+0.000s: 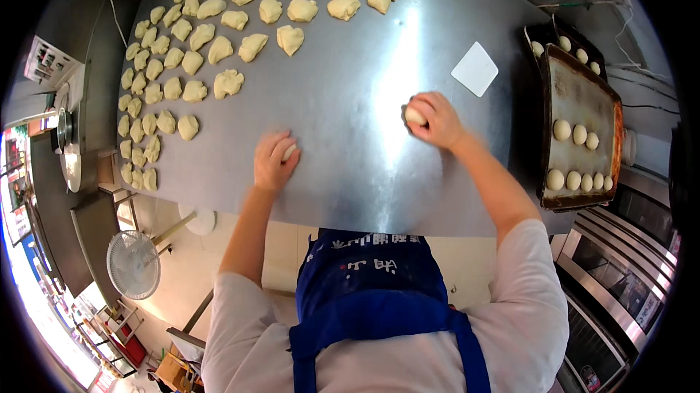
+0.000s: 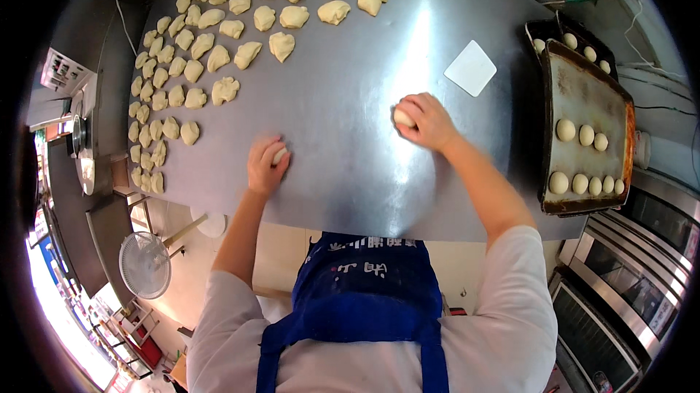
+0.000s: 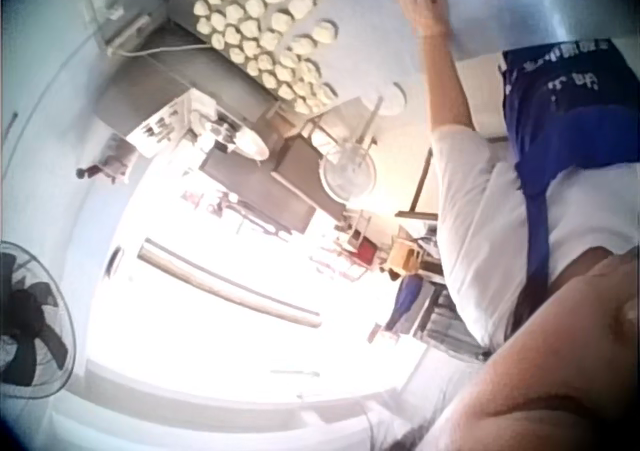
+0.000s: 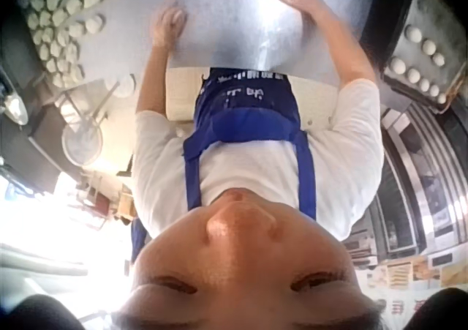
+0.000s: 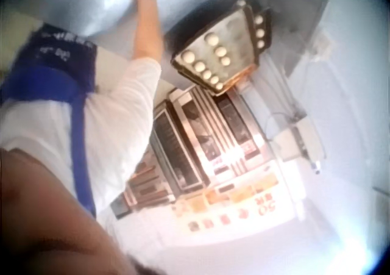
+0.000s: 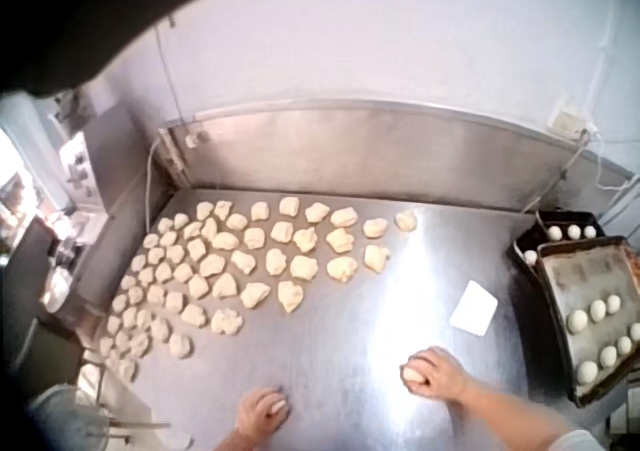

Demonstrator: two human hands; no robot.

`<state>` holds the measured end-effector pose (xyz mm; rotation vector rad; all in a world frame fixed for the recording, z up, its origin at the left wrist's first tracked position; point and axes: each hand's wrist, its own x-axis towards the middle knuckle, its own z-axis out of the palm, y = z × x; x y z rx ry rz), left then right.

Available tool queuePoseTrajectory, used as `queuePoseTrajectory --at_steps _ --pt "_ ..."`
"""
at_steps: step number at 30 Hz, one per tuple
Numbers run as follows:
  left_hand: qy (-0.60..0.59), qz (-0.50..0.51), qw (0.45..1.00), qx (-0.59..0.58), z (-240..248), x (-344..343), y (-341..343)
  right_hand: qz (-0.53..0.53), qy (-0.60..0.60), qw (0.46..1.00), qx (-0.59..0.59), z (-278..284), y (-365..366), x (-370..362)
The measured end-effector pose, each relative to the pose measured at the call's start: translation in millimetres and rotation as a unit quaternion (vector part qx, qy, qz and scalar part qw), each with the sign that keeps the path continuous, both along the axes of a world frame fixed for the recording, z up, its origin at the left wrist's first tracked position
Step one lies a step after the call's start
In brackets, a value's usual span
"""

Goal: The person repeatedly picks up small pieces of dough from a metal countertop, rolls them into balls by hand, and places them onto a baking tray. The person uses a plastic scraper to gather and separate dough pieces as needed.

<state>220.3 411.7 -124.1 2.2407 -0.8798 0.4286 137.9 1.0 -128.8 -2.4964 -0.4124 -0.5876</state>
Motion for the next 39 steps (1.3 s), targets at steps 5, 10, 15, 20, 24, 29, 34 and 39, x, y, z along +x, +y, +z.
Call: queuePoseTrajectory --at_steps 5,10,15,20,24,29,34,39 --pt "0.051 -0.088 0.99 0.096 -3.6 -17.1 -20.8 0.127 -0.035 0.991 -0.039 -9.6 57.4 12.4" --pt "0.007 -0.023 0.998 0.058 -16.0 36.3 -6.1 0.078 0.012 0.992 -0.099 14.7 0.3 42.6" --pt "0.118 0.008 0.992 0.054 9.1 -1.3 15.3 -0.032 0.229 0.972 -0.042 42.3 -8.2 -10.2" --pt "0.157 -0.021 0.983 0.098 9.6 5.6 22.2 -0.135 0.303 0.943 -0.004 31.3 23.0 -10.2" --pt "0.241 0.026 0.959 0.149 10.3 0.7 8.7 -0.21 0.241 0.945 0.064 37.6 61.9 -49.5" --pt "0.599 0.043 0.796 -0.073 -9.4 -23.3 18.5 -0.265 0.197 0.934 0.135 95.0 79.3 -176.8" --pt "0.759 -0.029 0.645 -0.083 12.8 -114.6 -43.6 -0.43 0.159 0.854 0.246 129.4 -3.4 -313.1" --pt "0.784 -0.085 0.611 -0.07 42.1 -156.9 -164.1 -0.49 0.049 0.833 0.253 153.5 -175.5 -365.8"
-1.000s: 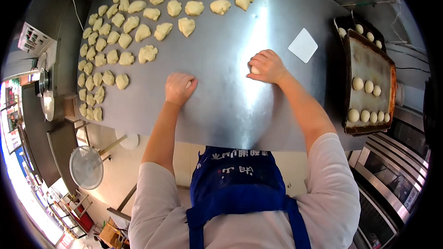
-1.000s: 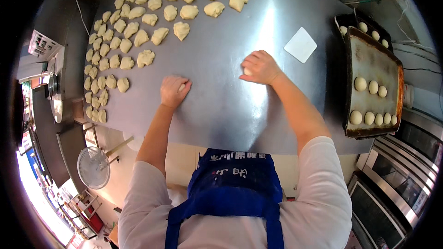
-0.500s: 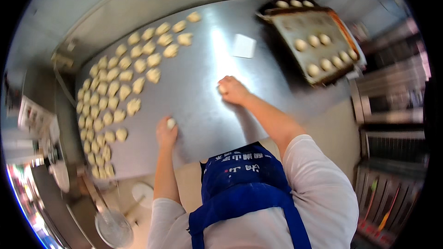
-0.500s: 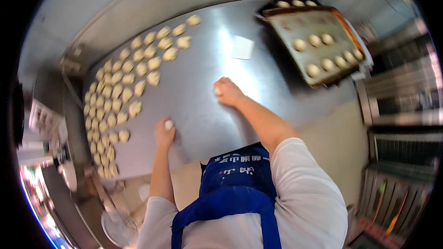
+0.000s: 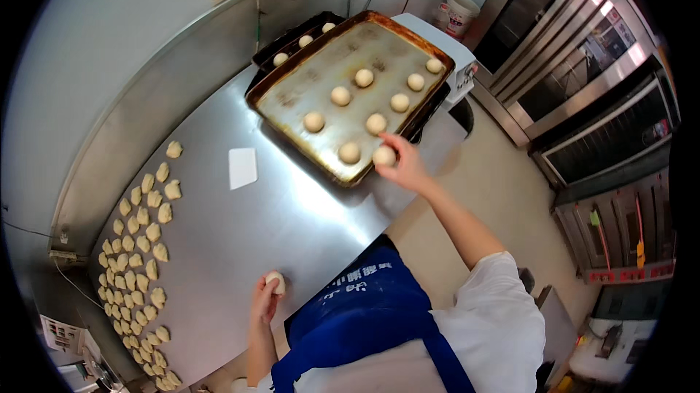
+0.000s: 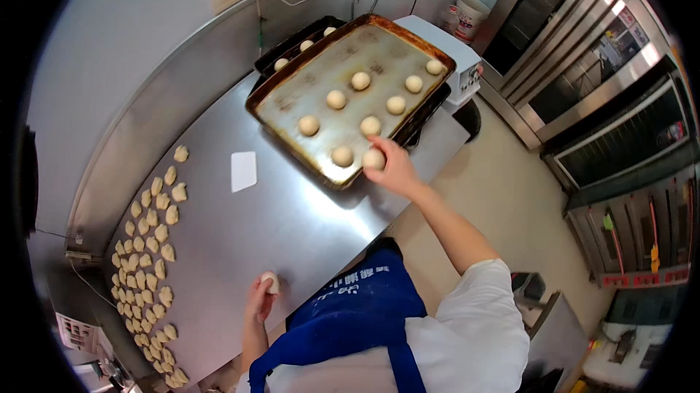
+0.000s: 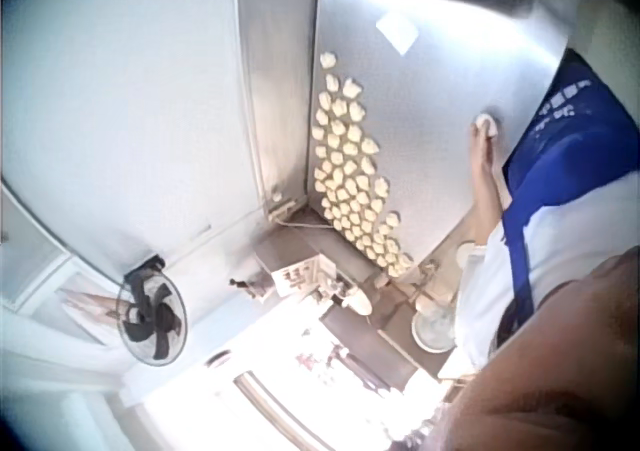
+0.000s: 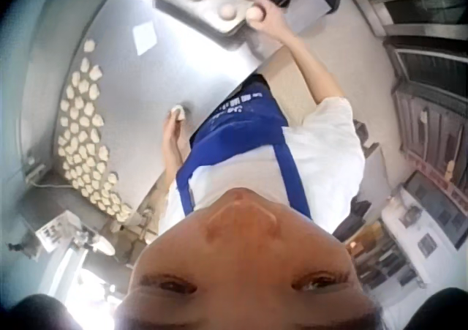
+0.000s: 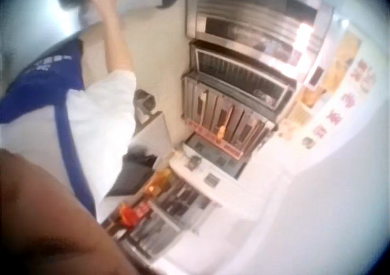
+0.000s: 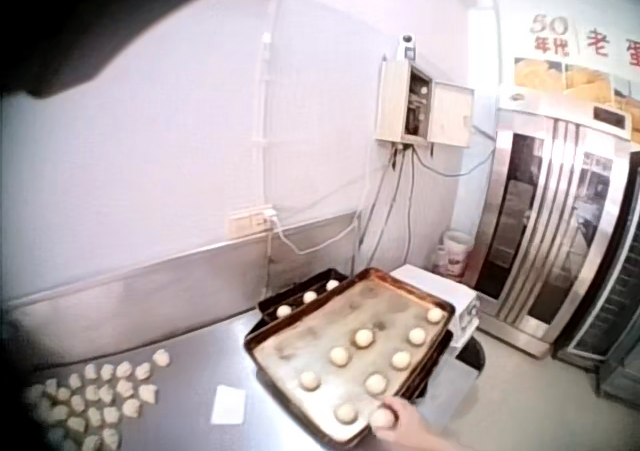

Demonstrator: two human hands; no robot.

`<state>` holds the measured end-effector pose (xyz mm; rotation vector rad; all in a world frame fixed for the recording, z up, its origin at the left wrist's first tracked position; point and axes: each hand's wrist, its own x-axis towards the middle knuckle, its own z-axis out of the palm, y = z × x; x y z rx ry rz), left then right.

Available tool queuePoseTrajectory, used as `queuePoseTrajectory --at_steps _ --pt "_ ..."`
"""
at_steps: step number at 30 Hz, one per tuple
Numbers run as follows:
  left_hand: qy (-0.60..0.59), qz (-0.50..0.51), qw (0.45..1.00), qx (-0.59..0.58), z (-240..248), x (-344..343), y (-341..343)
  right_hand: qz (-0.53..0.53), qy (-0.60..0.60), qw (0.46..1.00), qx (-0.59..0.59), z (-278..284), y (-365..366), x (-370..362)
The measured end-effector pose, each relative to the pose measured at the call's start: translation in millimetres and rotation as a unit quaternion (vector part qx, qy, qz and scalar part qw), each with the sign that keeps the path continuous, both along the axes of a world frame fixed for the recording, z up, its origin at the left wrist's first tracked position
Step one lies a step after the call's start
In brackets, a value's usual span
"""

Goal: The person repeatedly picks up small pieces of dough from a metal countertop, rolls them into balls by hand, and places them onto a baking tray. The person uses a plastic scraper to gather and separate dough pieces as needed.

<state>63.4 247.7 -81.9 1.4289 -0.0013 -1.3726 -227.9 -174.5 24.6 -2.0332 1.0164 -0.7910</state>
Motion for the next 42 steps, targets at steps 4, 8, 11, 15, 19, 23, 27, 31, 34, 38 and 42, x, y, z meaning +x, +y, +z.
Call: queuePoseTrajectory --at_steps 4,8,11,15,19,23,27,31,34,38,42 --pt "-0.021 0.008 0.998 -0.058 57.6 -33.4 -146.0 -0.037 0.004 0.998 -0.046 20.8 -168.8 -17.0" --pt "-0.004 0.009 0.992 -0.123 123.4 -69.2 -287.0 -0.045 0.048 0.997 -0.03 15.6 -324.3 -11.7" --pt "-0.068 -0.046 0.991 -0.105 151.1 -90.9 -389.4 -0.045 0.084 0.993 -0.069 0.0 -404.5 -9.1" --pt "-0.31 -0.155 0.931 -0.115 157.9 -100.5 -521.2 -0.006 0.192 0.977 -0.094 -30.0 -459.2 -3.4" --pt "-0.531 -0.194 0.814 -0.136 138.2 -110.5 -639.1 0.012 0.269 0.948 -0.171 -7.5 -435.4 -9.0" --pt "-0.605 -0.217 0.756 -0.123 108.3 -132.2 -710.9 0.019 0.178 0.959 -0.22 26.0 -400.5 -56.5" --pt "-0.651 -0.29 0.7 -0.058 76.6 -142.2 -732.6 -0.002 0.129 0.964 -0.234 9.7 -366.5 -118.8" --pt "-0.728 -0.261 0.633 -0.021 97.7 -160.0 -721.5 0.003 0.066 0.978 -0.199 -8.5 -320.5 -155.5" --pt "-0.709 -0.196 0.662 -0.141 106.2 -137.6 -678.9 0.044 -0.036 0.97 -0.235 -22.0 -281.8 -144.4" --pt "-0.777 -0.204 0.574 -0.157 121.2 -110.8 -555.1 0.157 -0.147 0.964 -0.154 -4.4 -204.2 -103.8" --pt "-0.781 -0.156 0.604 -0.037 128.6 -99.6 -398.8 0.348 -0.25 0.901 -0.057 19.5 -114.9 -44.6"
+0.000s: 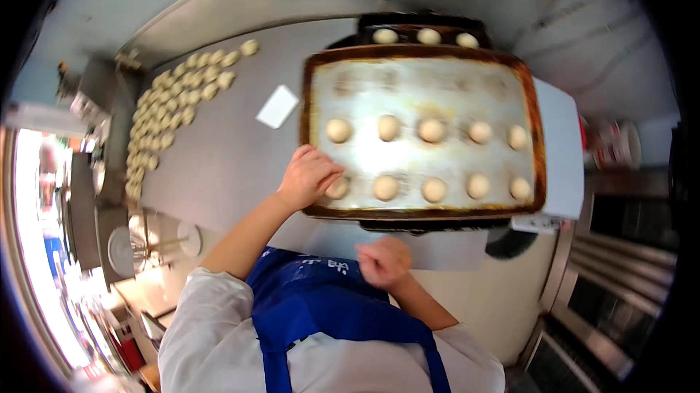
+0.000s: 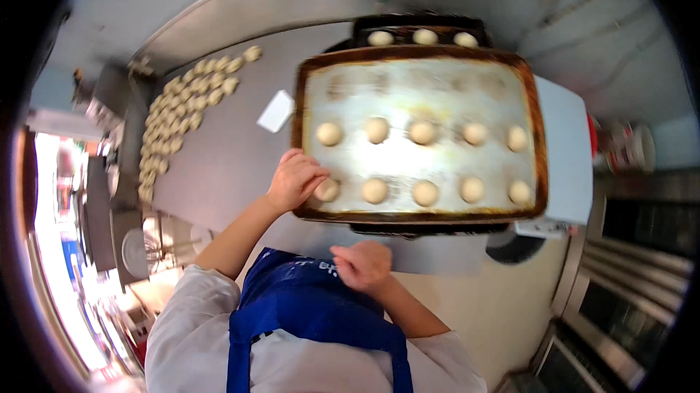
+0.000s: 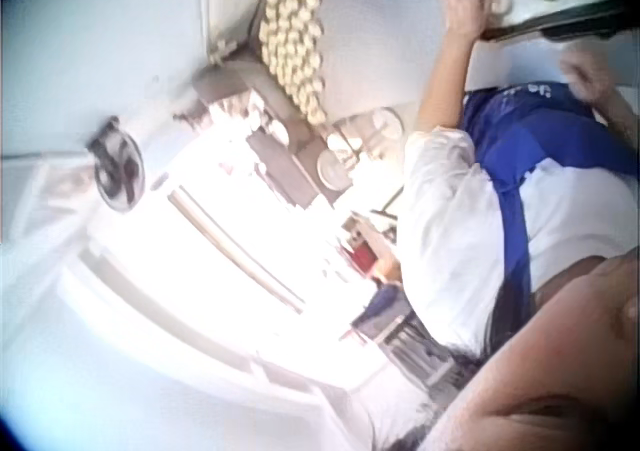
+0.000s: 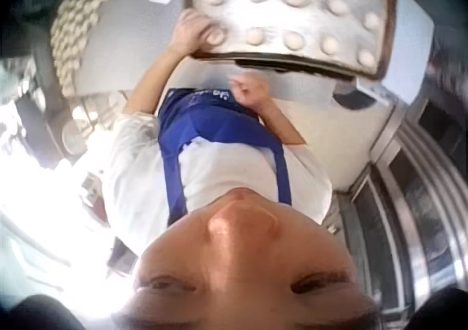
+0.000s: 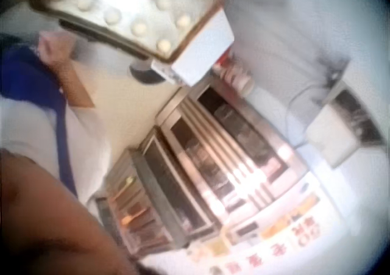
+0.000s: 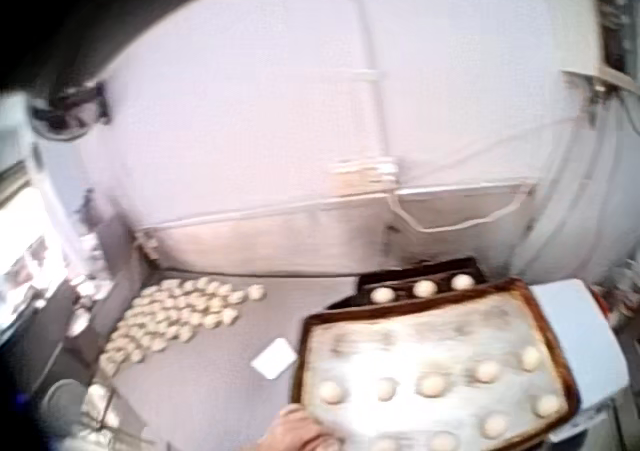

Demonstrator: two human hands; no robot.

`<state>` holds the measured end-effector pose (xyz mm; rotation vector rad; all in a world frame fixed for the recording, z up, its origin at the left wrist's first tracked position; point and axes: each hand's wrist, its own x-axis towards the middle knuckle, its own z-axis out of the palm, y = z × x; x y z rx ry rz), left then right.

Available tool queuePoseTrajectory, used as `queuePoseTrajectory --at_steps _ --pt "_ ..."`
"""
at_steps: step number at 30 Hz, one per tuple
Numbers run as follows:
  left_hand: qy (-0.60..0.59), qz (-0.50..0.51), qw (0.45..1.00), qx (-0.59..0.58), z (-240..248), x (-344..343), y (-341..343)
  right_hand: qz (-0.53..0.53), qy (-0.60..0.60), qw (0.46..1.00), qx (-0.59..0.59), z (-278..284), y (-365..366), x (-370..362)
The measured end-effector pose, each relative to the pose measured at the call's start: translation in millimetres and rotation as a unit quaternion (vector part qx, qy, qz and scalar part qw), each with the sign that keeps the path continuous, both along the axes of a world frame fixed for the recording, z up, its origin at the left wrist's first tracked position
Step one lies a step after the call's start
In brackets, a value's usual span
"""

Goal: The person repeatedly picks up small pieces of dough from a metal countertop, rolls them into balls by hand, and places them onto a baking tray. The person uses a plastic scraper to gather and separate dough pieces as needed.

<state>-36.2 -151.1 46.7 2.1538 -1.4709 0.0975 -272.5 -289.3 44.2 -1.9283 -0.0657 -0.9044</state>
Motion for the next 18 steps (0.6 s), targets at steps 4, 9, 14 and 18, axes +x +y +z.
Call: queuePoseTrajectory --at_steps 4,9,14,18 --pt "0.063 0.174 0.977 0.102 -14.3 -2.0 166.5 0.189 0.13 0.962 0.148 7.6 100.9 53.3" --pt "0.115 0.238 0.939 0.222 -49.3 -9.1 305.8 0.191 0.289 0.908 0.235 -36.4 201.5 143.5" --pt "0.135 0.265 0.941 0.162 -100.8 46.7 381.4 -0.14 0.271 0.944 0.127 -159.9 224.2 315.1" --pt "0.127 0.241 0.95 0.151 -136.2 135.9 419.9 -0.324 0.47 0.82 0.047 -150.4 193.5 435.2"
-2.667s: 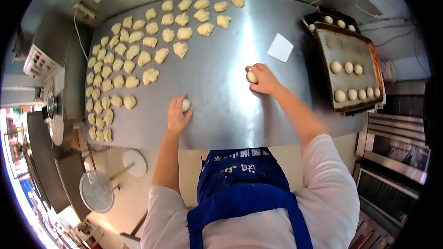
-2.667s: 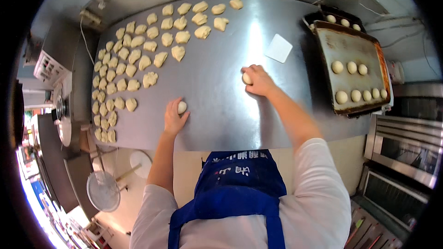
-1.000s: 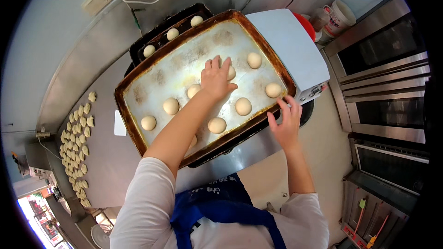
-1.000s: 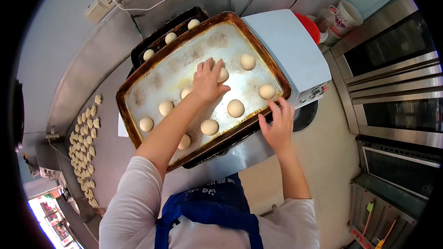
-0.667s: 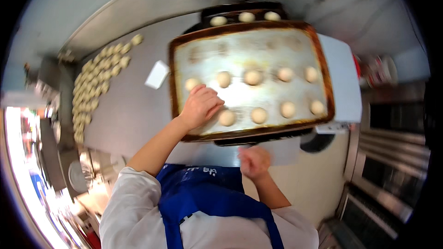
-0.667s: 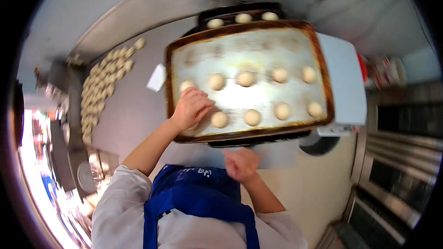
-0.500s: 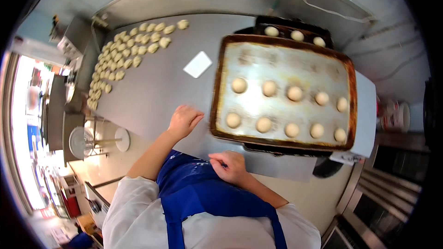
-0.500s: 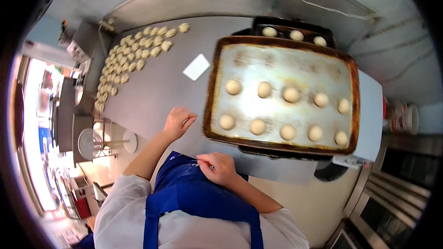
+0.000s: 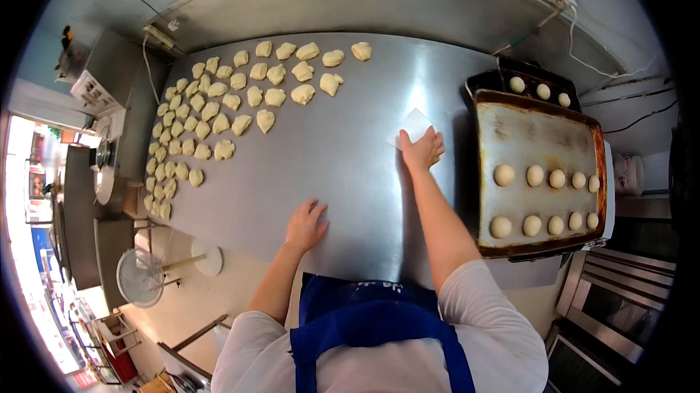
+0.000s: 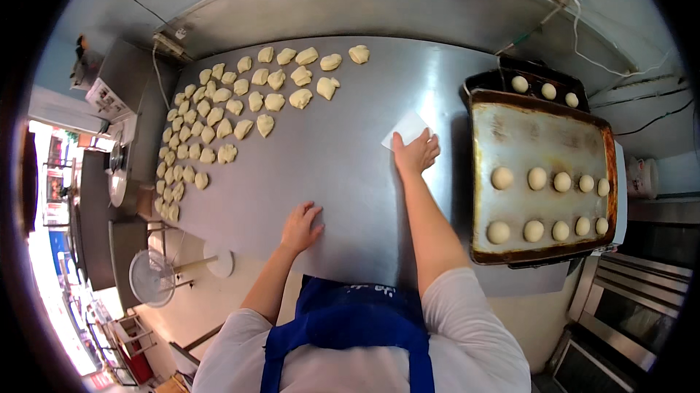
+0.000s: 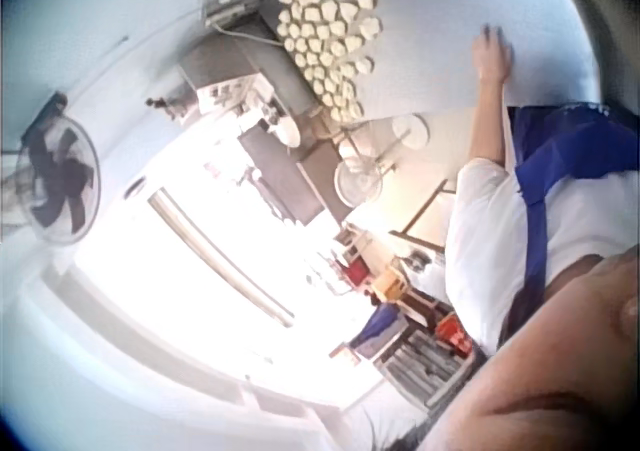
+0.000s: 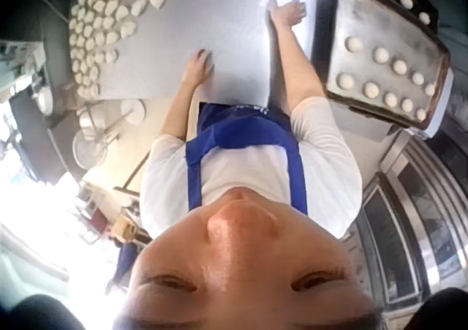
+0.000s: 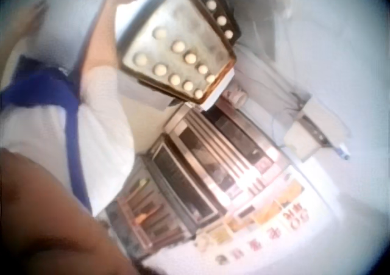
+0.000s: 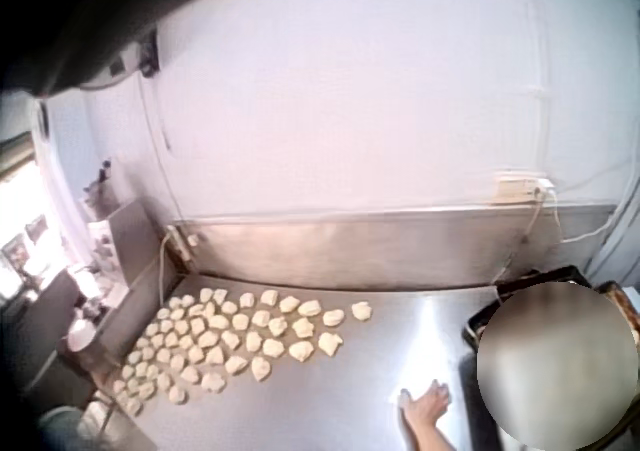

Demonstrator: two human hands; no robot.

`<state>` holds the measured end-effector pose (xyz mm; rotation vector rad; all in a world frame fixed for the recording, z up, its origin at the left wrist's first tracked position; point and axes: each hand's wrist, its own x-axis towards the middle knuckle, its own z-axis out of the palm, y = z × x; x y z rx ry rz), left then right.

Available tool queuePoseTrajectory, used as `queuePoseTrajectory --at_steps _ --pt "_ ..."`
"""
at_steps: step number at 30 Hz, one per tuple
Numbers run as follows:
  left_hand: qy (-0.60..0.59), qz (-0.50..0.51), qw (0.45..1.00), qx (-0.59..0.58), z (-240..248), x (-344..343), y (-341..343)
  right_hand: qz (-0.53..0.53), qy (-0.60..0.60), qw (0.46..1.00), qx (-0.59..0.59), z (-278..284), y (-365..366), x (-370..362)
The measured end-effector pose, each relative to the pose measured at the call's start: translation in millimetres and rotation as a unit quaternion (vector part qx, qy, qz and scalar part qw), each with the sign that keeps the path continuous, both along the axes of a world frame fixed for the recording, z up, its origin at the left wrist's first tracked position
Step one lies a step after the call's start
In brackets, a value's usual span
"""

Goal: The person repeatedly picks up small pieces of dough from a metal countertop, rolls them into balls by hand, and places them onto a baking tray. The person uses a plastic scraper to gather and separate dough pieces as needed.

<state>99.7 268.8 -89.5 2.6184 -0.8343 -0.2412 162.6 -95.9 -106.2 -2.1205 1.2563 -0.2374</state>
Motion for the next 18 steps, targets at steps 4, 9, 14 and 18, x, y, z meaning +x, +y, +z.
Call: queuePoseTrajectory --at_steps 4,9,14,18 --pt "0.087 -0.009 0.993 -0.085 1.7 92.4 -0.7 -0.051 0.117 0.992 -0.011 17.6 -12.7 50.5" --pt "0.126 -0.038 0.977 -0.166 4.4 177.6 -26.3 -0.064 0.077 0.993 0.058 38.0 -11.3 79.1" --pt "0.032 -0.091 0.967 -0.235 22.4 276.0 -102.2 -0.003 -0.099 0.965 0.242 20.3 4.2 120.5" --pt "-0.067 -0.133 0.977 -0.154 11.1 336.2 -152.8 -0.075 -0.14 0.96 0.232 -18.8 48.8 165.3"
